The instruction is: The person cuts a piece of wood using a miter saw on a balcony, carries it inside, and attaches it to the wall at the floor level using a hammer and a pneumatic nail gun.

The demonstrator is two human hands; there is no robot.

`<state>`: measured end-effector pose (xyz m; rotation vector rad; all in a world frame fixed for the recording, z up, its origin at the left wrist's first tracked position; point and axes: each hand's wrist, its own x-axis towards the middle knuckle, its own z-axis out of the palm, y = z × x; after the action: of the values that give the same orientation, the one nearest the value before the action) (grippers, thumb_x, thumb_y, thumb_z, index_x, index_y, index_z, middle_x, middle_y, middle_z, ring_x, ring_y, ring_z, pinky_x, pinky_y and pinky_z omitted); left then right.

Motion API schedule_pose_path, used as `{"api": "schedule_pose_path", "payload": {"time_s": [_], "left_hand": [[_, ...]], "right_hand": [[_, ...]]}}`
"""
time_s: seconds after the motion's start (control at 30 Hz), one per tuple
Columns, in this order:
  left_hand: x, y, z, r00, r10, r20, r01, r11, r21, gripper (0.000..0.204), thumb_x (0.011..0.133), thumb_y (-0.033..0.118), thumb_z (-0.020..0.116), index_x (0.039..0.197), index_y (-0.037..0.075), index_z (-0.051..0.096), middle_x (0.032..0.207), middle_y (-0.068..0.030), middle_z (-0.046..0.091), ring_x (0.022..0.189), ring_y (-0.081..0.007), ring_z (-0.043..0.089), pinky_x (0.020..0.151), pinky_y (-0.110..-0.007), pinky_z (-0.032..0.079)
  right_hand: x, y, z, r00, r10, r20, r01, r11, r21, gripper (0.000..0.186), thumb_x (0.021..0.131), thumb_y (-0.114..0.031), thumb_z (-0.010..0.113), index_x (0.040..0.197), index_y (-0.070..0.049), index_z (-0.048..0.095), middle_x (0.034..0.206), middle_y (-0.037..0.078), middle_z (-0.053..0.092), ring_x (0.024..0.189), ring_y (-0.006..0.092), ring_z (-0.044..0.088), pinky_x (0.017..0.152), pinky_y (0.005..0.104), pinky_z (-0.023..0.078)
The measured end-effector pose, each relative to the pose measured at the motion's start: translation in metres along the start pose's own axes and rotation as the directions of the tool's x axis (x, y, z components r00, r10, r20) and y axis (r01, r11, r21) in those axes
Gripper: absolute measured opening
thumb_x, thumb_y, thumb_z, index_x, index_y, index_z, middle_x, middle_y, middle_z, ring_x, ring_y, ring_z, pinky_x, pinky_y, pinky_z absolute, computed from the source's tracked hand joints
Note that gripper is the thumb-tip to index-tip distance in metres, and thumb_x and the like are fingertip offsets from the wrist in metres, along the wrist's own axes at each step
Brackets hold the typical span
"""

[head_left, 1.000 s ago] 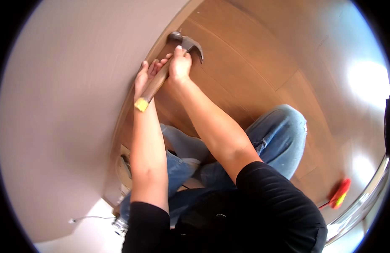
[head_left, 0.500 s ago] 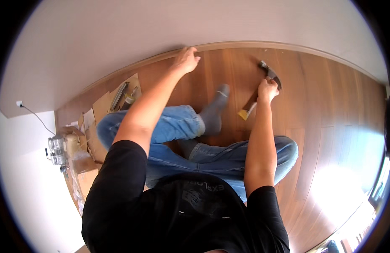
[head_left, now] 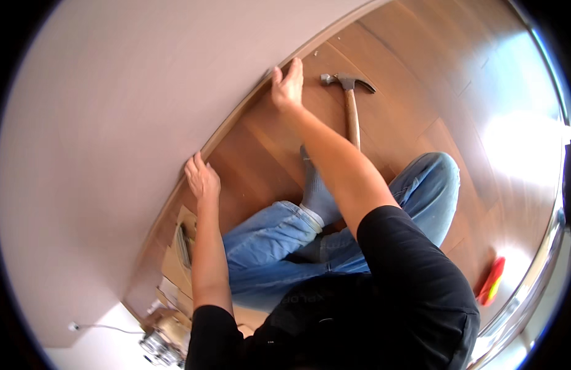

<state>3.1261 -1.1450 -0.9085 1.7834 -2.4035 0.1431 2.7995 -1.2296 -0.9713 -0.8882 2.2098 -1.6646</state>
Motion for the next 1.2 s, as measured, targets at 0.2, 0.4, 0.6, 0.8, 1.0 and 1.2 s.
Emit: {"api": "schedule_pose_path", "payload": {"time_s": [0.2,0.4,0.6,0.8,1.0,1.2], "left_hand": [[-0.01,-0.019,-0.002,0.999,0.0,-0.054,0.002,0.999,0.034,0.044,0.09,0.004,0.069,0.132,0.003,0.058,0.122,-0.0197,0.056,0.116,-0.0408,0.053,0.1,-0.052,0.045],[0.001,-0.021,-0.012,0.998,-0.039,0.04,0.034,0.994,0.107,0.039,0.087,0.001,0.065,0.126,0.006,0.061,0.118,-0.0175,0.057,0.116,-0.0397,0.054,0.101,-0.053,0.043],[0.001,-0.009,-0.021,0.964,-0.172,0.204,0.163,0.985,0.061,0.049,0.09,0.008,0.065,0.138,0.006,0.056,0.143,-0.0204,0.055,0.13,-0.0405,0.054,0.109,-0.051,0.042],[0.02,0.003,-0.026,0.966,-0.045,0.253,0.01,0.991,0.137,0.047,0.098,0.03,0.07,0.134,0.0,0.064,0.124,-0.0231,0.067,0.119,-0.0433,0.06,0.103,-0.049,0.048],[0.023,-0.015,-0.018,0.955,-0.134,0.265,0.065,0.965,0.253,0.04,0.1,0.032,0.068,0.125,0.002,0.071,0.122,-0.0227,0.069,0.111,-0.0428,0.065,0.095,-0.047,0.053],[0.031,-0.014,-0.02,0.943,-0.147,0.3,0.1,0.981,0.165,0.04,0.101,0.034,0.066,0.124,0.001,0.07,0.111,-0.025,0.073,0.1,-0.0461,0.069,0.088,-0.051,0.055]], "right_hand": [[-0.036,-0.02,0.015,0.995,0.015,0.1,-0.005,0.995,-0.103,0.077,0.102,-0.029,0.058,0.156,0.013,0.024,0.164,0.035,0.02,0.146,0.0493,0.029,0.123,0.052,0.027],[-0.037,-0.019,0.009,0.996,0.006,0.085,0.001,0.996,-0.085,0.073,0.103,-0.031,0.059,0.154,0.013,0.03,0.163,0.034,0.024,0.143,0.0492,0.034,0.122,0.0511,0.031],[-0.035,-0.018,0.007,0.994,0.035,0.1,-0.033,0.999,-0.025,0.072,0.1,-0.03,0.063,0.154,0.009,0.033,0.163,0.032,0.026,0.143,0.0473,0.036,0.12,0.0501,0.035],[-0.033,-0.015,0.001,0.993,0.058,0.107,-0.06,0.998,0.008,0.072,0.101,-0.03,0.063,0.153,0.01,0.034,0.163,0.031,0.027,0.144,0.0449,0.036,0.121,0.0479,0.034],[-0.036,-0.018,0.002,0.991,0.066,0.117,-0.067,0.998,0.007,0.072,0.1,-0.028,0.066,0.152,0.01,0.035,0.162,0.031,0.029,0.143,0.045,0.037,0.121,0.0478,0.035],[-0.034,-0.012,0.004,0.998,0.017,0.065,-0.015,0.999,-0.033,0.072,0.098,-0.027,0.067,0.152,0.009,0.036,0.161,0.032,0.029,0.142,0.045,0.038,0.119,0.0478,0.038]]}}
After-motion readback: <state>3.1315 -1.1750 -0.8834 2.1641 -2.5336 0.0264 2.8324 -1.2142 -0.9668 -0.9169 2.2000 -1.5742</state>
